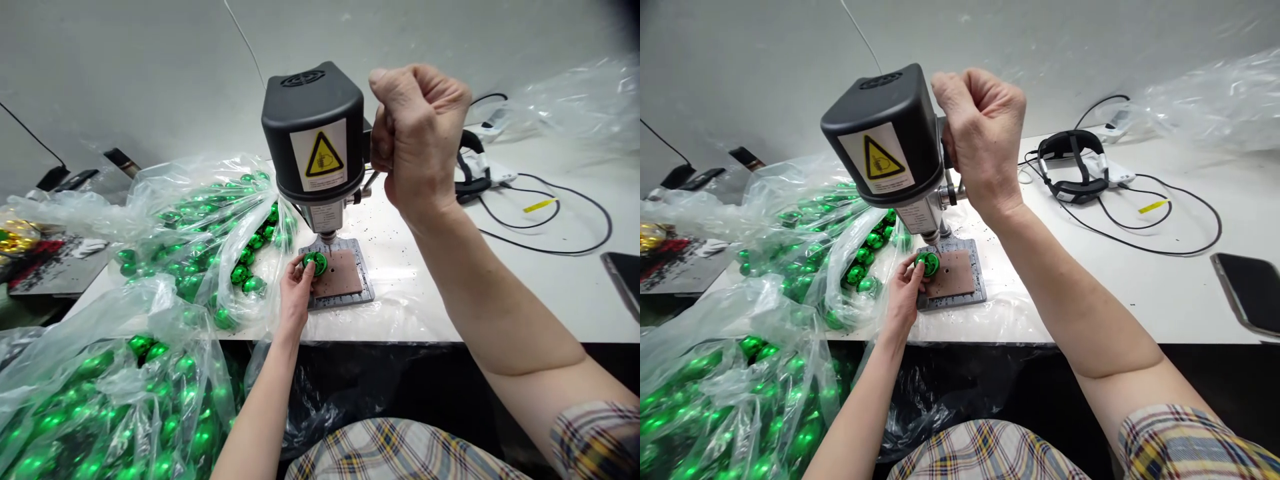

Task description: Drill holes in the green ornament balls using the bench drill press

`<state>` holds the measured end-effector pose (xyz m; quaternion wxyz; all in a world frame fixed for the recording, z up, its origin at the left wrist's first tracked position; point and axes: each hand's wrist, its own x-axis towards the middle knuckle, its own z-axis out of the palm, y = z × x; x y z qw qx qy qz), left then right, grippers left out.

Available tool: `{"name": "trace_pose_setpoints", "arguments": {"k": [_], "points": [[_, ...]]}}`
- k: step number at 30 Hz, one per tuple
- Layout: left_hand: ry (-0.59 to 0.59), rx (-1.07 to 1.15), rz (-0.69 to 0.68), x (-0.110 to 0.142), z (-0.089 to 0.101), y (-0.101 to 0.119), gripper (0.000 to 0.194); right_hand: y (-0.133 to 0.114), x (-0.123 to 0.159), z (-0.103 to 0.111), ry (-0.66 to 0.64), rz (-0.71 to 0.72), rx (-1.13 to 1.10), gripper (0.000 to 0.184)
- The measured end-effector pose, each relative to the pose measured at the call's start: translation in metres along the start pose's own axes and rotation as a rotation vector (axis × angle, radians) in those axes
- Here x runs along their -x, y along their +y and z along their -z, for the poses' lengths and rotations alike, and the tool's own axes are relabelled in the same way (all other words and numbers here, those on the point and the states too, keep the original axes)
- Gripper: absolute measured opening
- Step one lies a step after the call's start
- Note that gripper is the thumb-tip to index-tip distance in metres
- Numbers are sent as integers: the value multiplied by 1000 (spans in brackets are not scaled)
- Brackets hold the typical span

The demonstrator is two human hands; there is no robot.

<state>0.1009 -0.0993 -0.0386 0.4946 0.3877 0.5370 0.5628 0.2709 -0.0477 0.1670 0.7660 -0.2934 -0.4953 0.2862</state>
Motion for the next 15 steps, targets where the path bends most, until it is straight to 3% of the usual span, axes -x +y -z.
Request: {"name": "trace_pose_setpoints", "arguments": {"k": [11,15], "points": [[-18,-313,-200,-14,-4,-8,47,-3,0,-2,21,-14,5,54],[-67,-293,-159,-18,-3,-3,44,-4,1,-2,37,7,-39,50]]}}
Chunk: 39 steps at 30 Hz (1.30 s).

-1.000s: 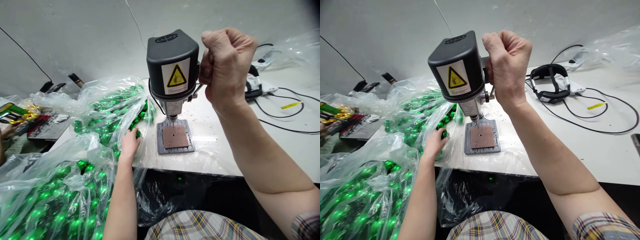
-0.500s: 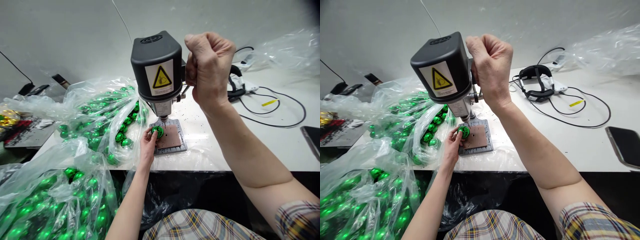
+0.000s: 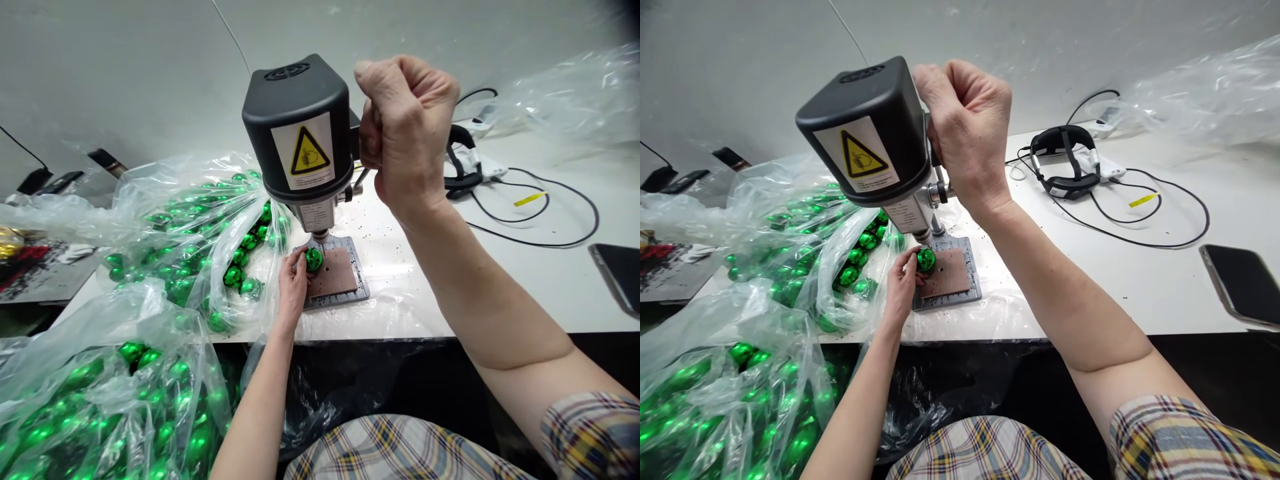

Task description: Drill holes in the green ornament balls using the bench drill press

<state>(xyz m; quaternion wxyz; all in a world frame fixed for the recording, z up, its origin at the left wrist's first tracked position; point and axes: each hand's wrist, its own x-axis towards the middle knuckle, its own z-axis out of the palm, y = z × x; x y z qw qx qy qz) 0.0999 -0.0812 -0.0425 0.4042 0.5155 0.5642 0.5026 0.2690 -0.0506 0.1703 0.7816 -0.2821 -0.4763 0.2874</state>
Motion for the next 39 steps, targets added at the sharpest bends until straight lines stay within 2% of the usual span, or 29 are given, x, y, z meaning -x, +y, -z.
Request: {"name": "trace_pose_setpoints", "arguments": {"k": [8,13,16,21,27,31,36,39], "points": [[44,-10,123,-7,6,6,56,-1,1,-1,11,-42,150,49],[69,112,193,-9,10,2,56,0,0,0,-19,18,51,50],[64,153,200,-9,10,1,61,0,0,1,-16,3,48,51],[36,65,131,-4,9,4,67,0,0,0,16,-45,119,51],[-90,-231,-115,6,1,13,50,2,0,2,-37,28,11,50],[-105,-389,-237,12,-6,14,50,6,-2,3,-49,29,34,54],[-84,-357,-242,16,-13,10,53,9,-4,3,-39,-7,109,62],[-87,-236,-148,15,-12,8,51,9,-3,3,-28,-25,145,59]]}}
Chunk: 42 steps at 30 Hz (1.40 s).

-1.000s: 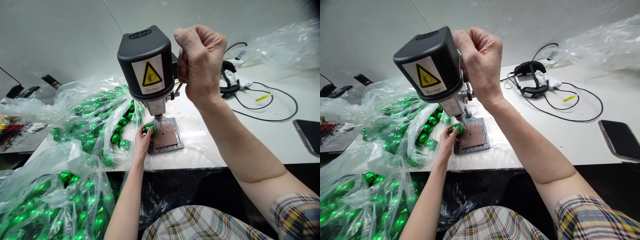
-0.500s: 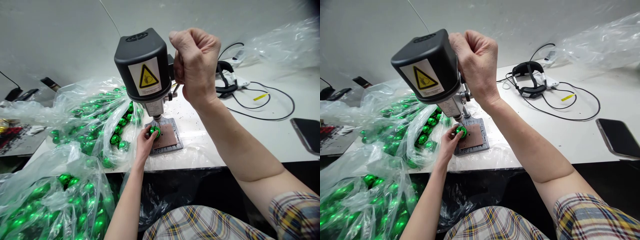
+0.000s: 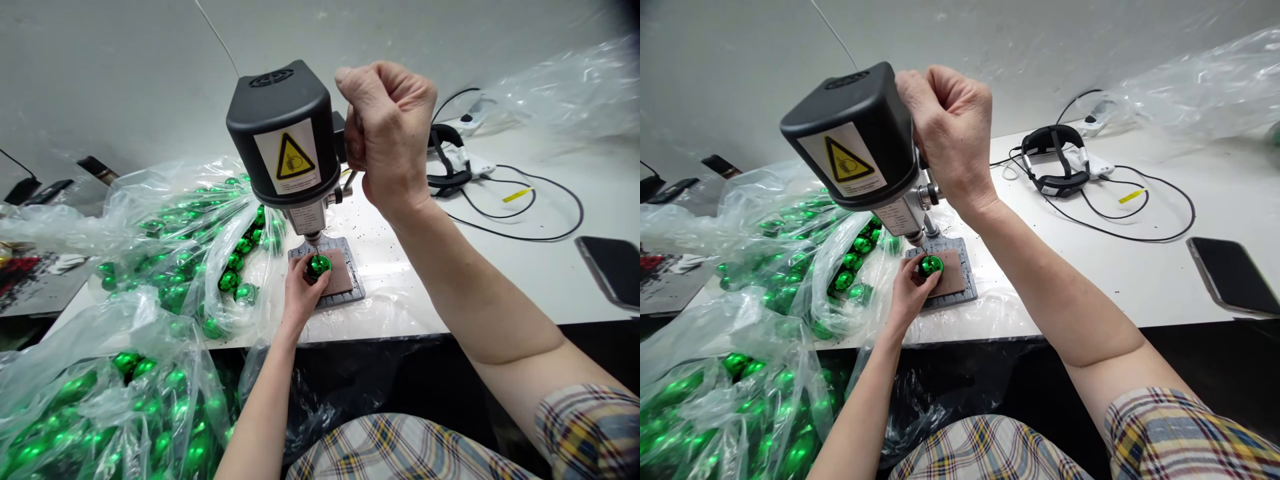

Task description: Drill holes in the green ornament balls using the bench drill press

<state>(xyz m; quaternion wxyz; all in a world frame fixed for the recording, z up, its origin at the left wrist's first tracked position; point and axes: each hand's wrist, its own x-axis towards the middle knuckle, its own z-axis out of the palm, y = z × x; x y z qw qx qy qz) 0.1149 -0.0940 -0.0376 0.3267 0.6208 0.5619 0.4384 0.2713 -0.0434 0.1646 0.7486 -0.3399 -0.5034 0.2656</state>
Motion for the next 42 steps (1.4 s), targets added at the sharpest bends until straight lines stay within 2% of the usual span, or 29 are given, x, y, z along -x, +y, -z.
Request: {"name": "trace_pose_setpoints", "arguments": {"k": [4,8,12,15,19,23,28,34,42], "points": [[18,205,171,-4,11,-4,56,0,0,0,-5,-2,-4,58],[18,248,199,-5,21,-8,55,0,0,0,-4,3,8,53],[16,247,244,-5,19,-6,55,-4,1,-1,20,2,44,58],[7,229,271,-4,14,-4,57,-6,1,-1,16,4,16,56],[48,196,218,-4,7,-5,52,-8,0,-1,18,-5,-16,51],[104,129,86,-3,-2,-6,42,-6,0,-1,32,-15,33,51],[132,3,-48,3,-11,-3,38,-5,0,-1,14,-13,41,48],[169,114,27,8,-15,-5,39,-4,-3,0,-14,-22,-12,52],[184,150,26,-5,-8,-19,40,-9,-4,-4,27,0,-119,53]]}}
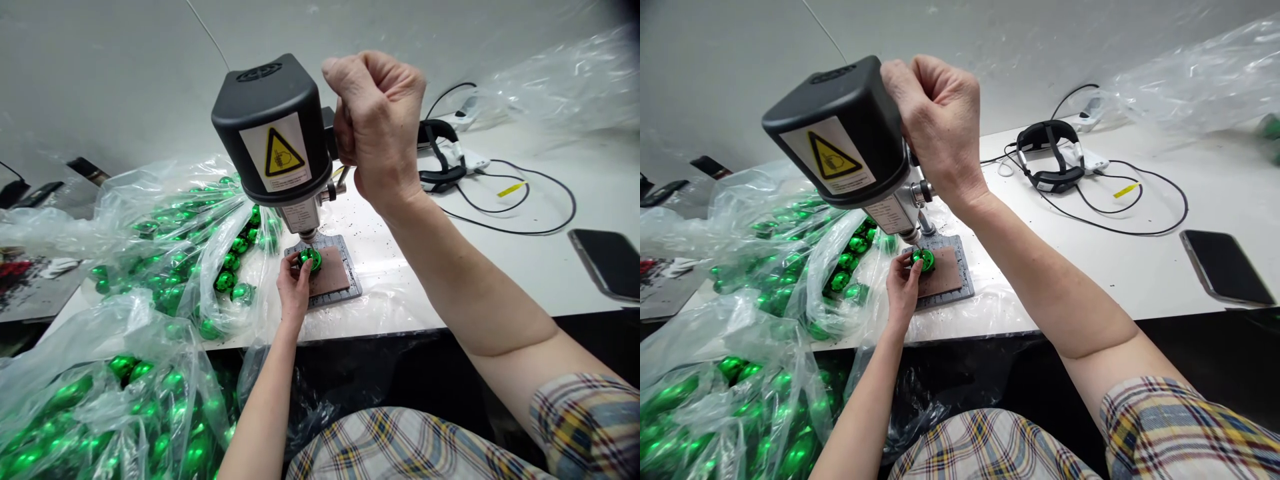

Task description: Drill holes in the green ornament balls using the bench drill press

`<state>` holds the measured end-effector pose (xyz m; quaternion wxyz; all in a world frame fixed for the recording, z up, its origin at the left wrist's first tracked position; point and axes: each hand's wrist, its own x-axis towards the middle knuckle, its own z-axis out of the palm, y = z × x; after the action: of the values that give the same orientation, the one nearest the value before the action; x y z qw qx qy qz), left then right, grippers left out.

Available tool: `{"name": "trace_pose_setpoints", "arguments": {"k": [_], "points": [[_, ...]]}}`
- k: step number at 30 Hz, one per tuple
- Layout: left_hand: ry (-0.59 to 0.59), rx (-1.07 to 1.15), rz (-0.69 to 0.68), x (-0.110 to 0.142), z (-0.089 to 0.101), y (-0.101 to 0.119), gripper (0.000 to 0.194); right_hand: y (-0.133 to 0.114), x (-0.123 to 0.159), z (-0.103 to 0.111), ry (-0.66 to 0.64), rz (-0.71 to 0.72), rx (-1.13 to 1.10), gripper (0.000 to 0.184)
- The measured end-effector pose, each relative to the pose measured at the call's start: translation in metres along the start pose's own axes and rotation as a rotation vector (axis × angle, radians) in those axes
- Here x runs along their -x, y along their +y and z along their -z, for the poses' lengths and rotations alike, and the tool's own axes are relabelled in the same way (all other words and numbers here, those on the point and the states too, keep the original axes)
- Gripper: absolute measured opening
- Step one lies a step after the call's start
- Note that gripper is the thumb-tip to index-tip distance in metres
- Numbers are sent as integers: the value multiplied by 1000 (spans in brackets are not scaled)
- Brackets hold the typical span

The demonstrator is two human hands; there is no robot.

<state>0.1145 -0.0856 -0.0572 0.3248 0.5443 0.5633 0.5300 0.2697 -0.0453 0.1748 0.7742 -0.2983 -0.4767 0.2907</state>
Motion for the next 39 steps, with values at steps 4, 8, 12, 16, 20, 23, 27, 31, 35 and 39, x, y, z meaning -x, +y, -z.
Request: {"name": "trace_pose_setpoints", "arguments": {"k": [4,8,12,16,20,23,27,31,35,39], "points": [[-10,-26,-21,3,-1,1,40,1,-1,0,-5,0,30,53],[-37,-137,-136,10,-3,1,39,1,-3,0,-15,2,77,55],[-42,-211,-256,12,-5,-1,39,4,-4,1,-25,7,87,54],[-24,-231,-235,12,-8,-1,42,10,-5,5,-65,40,114,51],[-47,-205,-184,14,-10,-2,51,9,-5,5,-69,30,128,50],[-81,-162,-194,14,-9,-7,55,3,-2,2,-34,-10,68,52],[-144,-66,-179,11,-6,-13,56,-3,2,0,-20,-9,-25,54],[-170,-29,-152,6,-2,-14,57,2,6,5,-33,35,3,55],[-178,-54,-153,3,1,-12,55,11,13,11,-87,189,-67,56],[-177,-66,-174,3,2,-11,55,14,26,15,-56,292,-95,53]]}}
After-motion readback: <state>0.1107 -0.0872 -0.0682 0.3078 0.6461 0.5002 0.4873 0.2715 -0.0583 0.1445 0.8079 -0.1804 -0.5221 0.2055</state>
